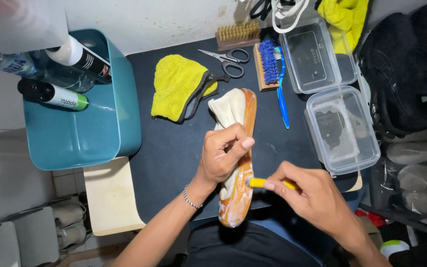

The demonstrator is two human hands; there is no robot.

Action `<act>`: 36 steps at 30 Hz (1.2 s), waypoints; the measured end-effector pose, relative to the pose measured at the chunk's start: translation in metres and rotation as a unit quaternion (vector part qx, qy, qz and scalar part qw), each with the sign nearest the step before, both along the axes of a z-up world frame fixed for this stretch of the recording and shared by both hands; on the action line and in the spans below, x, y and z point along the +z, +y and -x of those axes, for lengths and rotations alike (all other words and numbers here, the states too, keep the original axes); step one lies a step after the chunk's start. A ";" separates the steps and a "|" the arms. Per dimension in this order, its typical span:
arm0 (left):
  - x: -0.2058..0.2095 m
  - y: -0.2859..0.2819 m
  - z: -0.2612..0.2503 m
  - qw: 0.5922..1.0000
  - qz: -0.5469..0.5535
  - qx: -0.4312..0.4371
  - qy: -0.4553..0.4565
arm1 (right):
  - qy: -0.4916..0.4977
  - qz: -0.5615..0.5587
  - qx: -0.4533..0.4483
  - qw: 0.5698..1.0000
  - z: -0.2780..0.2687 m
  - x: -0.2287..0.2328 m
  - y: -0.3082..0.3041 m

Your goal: Cleaning and preparing the sole of a sneaker for repair using a brush and cleaning solution.

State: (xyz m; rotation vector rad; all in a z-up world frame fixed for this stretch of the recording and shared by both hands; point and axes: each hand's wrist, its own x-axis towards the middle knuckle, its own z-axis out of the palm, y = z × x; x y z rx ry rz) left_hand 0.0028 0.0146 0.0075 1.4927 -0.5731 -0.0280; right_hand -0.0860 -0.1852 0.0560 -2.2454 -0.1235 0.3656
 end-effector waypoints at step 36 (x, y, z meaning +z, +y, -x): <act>-0.004 -0.016 0.005 0.969 0.218 0.080 0.081 | -0.055 0.195 0.009 0.979 -0.020 0.010 0.015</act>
